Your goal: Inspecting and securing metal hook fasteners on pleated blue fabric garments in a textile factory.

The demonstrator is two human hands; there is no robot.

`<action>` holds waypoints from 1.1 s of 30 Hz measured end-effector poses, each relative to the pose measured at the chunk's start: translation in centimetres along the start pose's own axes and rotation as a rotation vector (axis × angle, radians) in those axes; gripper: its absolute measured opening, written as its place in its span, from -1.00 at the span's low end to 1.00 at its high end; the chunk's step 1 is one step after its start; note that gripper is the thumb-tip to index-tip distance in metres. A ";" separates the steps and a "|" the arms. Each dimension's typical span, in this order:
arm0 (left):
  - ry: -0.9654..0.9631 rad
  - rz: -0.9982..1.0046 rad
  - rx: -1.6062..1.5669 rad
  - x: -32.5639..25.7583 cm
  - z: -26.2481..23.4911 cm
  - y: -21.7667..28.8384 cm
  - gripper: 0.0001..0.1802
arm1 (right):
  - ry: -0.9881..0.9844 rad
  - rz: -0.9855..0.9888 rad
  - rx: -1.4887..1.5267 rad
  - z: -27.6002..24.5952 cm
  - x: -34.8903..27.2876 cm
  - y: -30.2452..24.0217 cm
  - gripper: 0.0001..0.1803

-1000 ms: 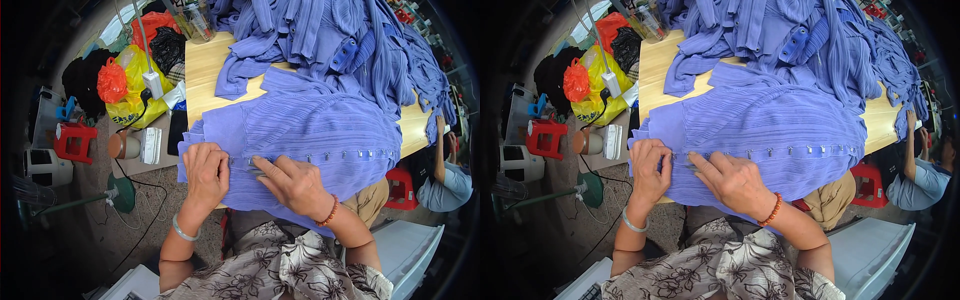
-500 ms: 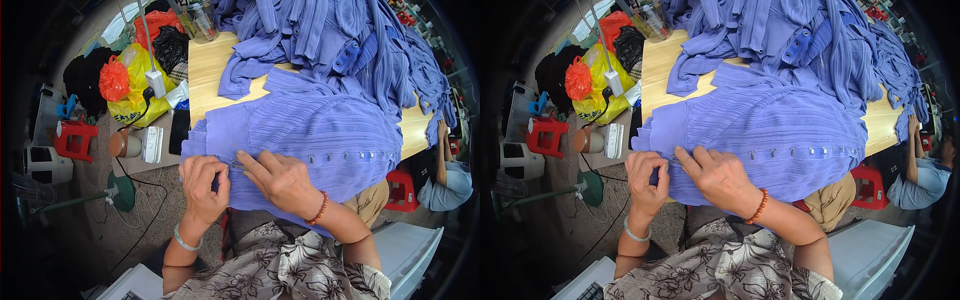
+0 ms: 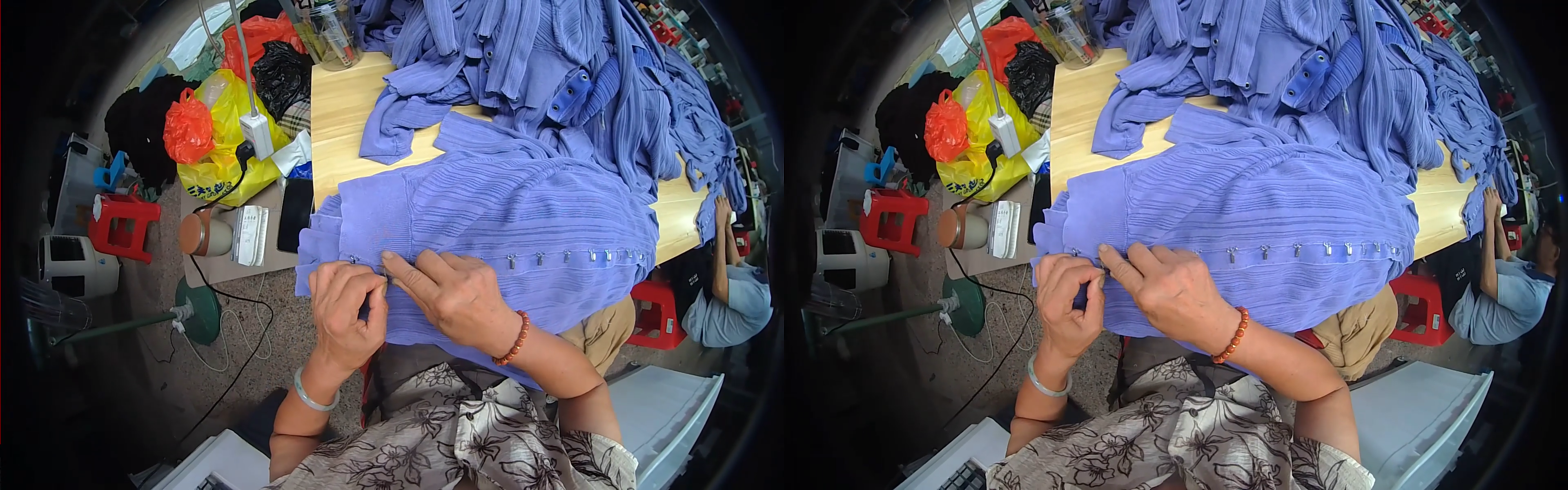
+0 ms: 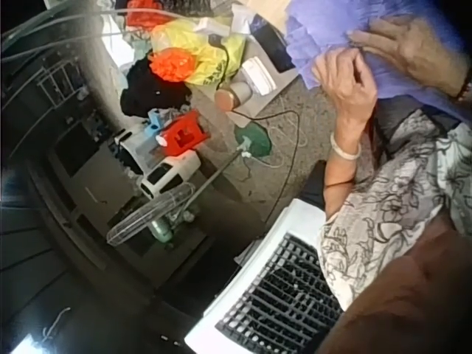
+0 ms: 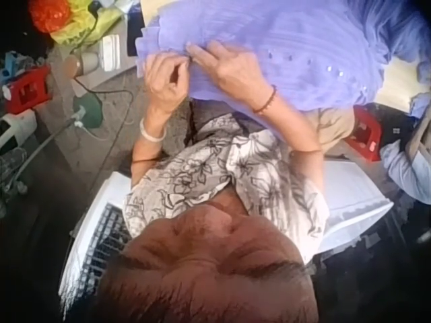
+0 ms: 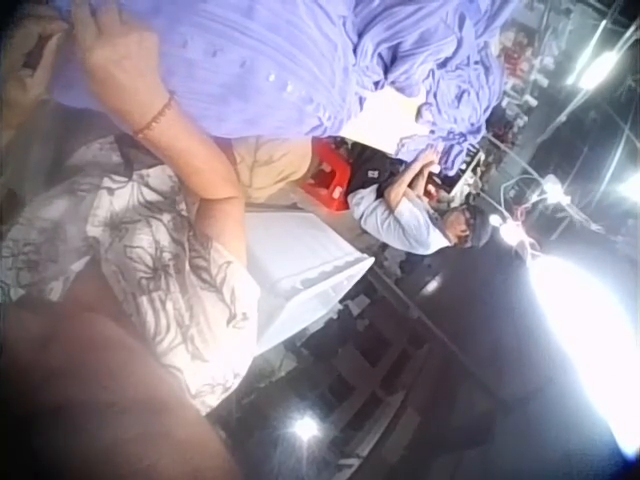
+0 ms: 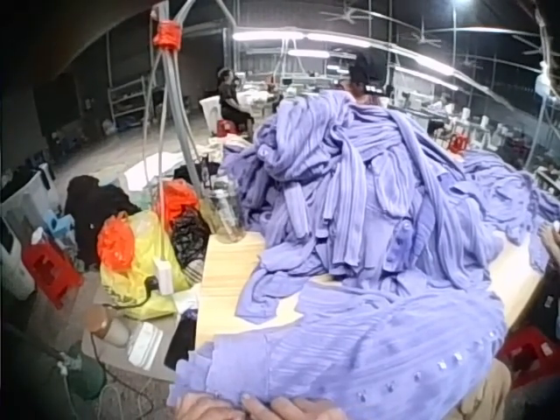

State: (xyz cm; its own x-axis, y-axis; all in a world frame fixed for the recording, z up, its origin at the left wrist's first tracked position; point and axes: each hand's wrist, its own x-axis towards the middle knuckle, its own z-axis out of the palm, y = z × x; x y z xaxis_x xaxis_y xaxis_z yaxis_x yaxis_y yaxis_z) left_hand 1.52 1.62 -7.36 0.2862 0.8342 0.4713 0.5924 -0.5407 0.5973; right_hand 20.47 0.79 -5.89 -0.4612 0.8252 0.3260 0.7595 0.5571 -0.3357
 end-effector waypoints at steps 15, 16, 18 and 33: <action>-0.005 -0.092 -0.129 -0.7 -0.4 0.4 -0.83 | 0.102 -0.019 0.037 0.5 -0.5 -0.1 -0.50; -0.019 -0.090 -0.130 -0.8 -0.5 0.5 -0.84 | 0.102 -0.020 0.038 0.5 -0.5 -0.1 -0.50; -0.032 -0.087 -0.132 -1.1 -0.9 0.7 -0.85 | 0.105 0.009 0.052 0.5 -0.4 0.0 -0.52; 0.041 -0.195 0.113 0.7 -3.6 -2.2 -0.74 | 0.135 0.102 0.100 -0.4 -0.8 0.3 -0.48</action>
State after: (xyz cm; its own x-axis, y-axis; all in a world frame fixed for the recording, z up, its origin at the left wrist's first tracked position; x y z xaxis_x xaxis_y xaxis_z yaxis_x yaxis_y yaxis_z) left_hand -2.33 3.02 -6.00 0.1288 0.9156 0.3809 0.7145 -0.3520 0.6047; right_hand 21.22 0.24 -5.87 -0.3134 0.8617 0.3991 0.7466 0.4833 -0.4572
